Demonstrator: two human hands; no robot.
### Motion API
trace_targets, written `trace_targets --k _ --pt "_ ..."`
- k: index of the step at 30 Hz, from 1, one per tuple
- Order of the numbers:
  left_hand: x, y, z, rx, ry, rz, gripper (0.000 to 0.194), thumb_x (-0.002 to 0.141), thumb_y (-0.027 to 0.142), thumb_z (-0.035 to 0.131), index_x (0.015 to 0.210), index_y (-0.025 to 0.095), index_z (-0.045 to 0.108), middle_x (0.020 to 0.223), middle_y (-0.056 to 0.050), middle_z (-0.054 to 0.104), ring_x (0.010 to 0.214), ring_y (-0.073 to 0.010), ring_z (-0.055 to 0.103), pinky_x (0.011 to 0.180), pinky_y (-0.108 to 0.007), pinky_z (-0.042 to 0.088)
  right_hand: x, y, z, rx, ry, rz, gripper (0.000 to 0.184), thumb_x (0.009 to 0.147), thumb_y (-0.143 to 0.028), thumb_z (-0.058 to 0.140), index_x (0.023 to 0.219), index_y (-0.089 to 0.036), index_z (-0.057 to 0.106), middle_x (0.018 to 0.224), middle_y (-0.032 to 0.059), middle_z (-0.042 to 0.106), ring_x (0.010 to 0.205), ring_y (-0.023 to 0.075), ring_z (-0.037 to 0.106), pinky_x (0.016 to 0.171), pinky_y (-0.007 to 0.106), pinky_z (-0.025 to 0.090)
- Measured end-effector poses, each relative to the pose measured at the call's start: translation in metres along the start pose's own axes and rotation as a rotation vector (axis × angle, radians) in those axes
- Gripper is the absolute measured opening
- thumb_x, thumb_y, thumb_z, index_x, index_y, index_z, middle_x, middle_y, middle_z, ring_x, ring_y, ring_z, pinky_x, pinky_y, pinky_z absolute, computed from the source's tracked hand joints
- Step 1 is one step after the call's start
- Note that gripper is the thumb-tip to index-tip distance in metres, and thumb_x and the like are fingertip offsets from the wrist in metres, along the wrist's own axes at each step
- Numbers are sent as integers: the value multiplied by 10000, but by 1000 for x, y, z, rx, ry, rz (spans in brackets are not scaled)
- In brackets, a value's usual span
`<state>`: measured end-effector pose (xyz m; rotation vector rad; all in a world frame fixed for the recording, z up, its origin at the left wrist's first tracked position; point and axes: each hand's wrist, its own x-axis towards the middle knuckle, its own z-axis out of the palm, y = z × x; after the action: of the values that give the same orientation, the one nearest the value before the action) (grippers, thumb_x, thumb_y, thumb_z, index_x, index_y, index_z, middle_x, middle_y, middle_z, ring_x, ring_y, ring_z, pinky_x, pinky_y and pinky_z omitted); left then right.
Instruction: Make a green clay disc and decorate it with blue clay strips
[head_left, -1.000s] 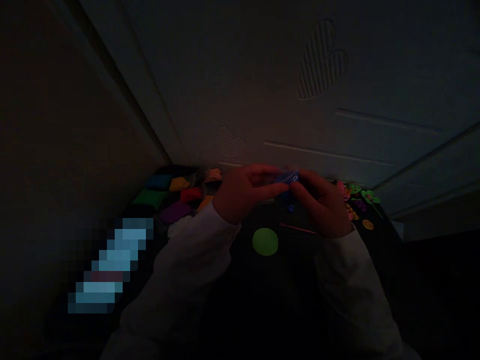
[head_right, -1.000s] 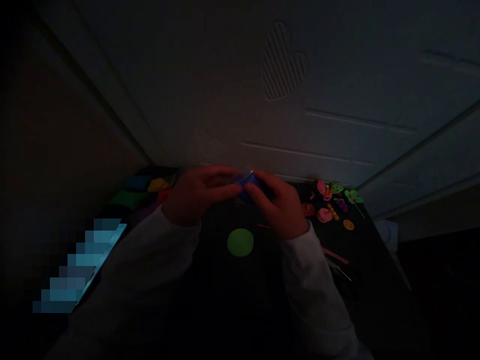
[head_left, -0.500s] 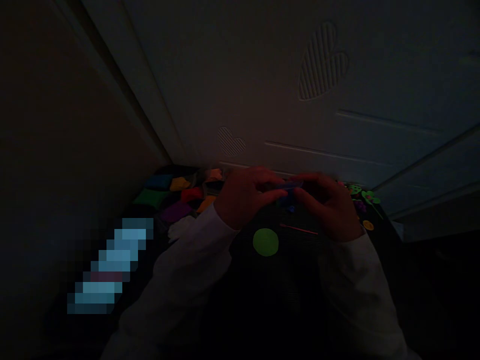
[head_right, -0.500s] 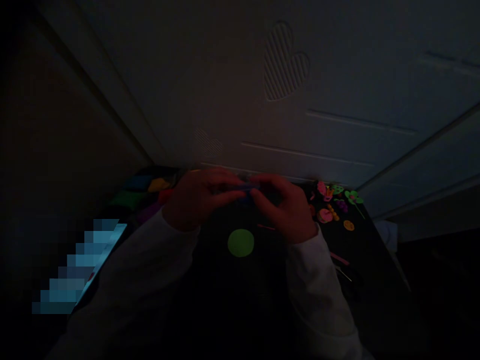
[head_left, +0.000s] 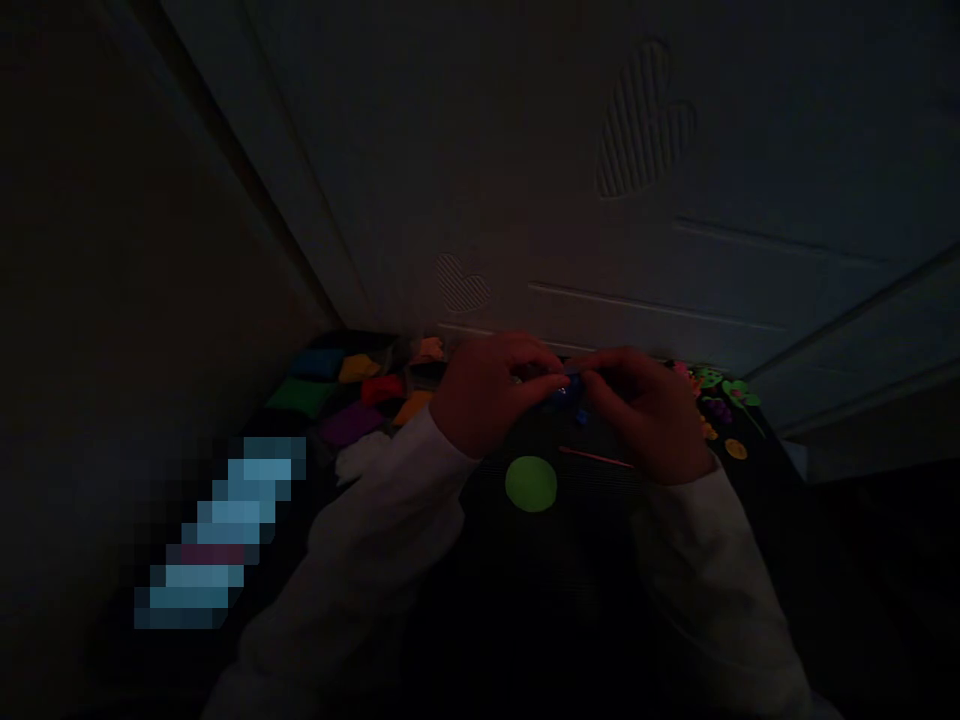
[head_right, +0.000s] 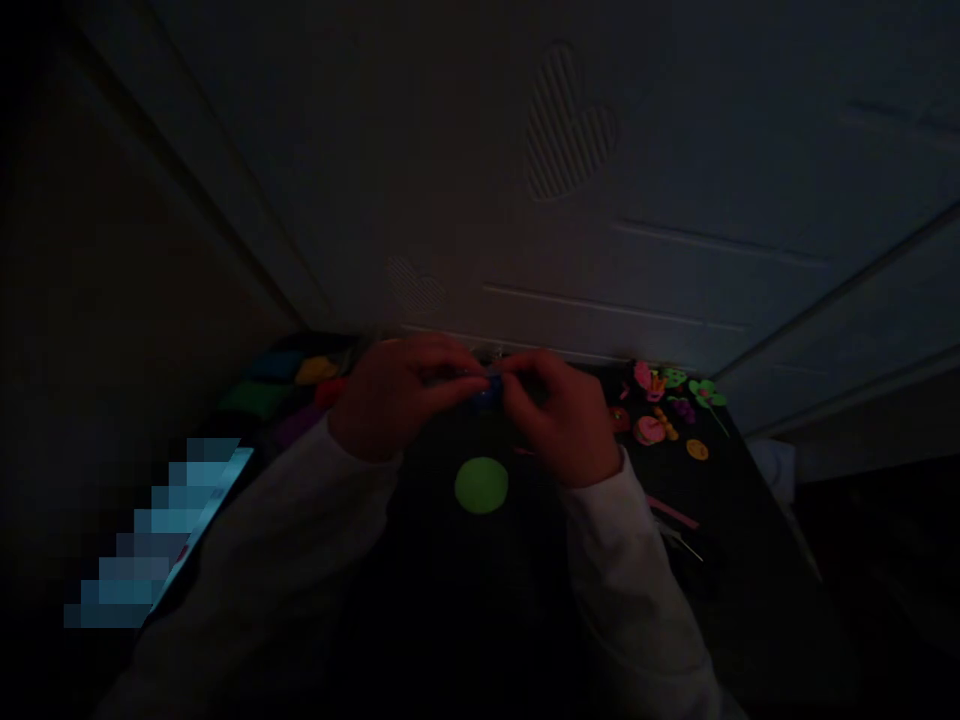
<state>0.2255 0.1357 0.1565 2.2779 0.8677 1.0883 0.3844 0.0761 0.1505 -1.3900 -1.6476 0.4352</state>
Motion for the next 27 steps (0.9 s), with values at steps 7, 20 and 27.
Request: trace_targets --k 7,20,27 --pt "1 0 2 8 27 -9 87 673 220 644 730 156 654 757 -4 643 680 -99 583 620 -203 438 1 2 4 -44 49 -49 132 782 -218 500 883 -200 582 844 15 640 785 138 596 720 285 464" --pt "-1 -2 5 -154 55 -79 193 639 218 668 804 124 635 821 -34 633 686 -107 607 627 -208 484 3 6 0 -91 100 -54 131 763 -233 526 863 -199 603 805 12 645 740 138 595 679 283 465" --pt "0 -2 4 -128 103 -88 102 677 243 639 729 156 650 729 -4 653 660 -106 607 618 -212 465 3 6 2 -94 171 -69 125 769 -208 508 865 -196 587 833 29 634 775 148 588 714 308 463"
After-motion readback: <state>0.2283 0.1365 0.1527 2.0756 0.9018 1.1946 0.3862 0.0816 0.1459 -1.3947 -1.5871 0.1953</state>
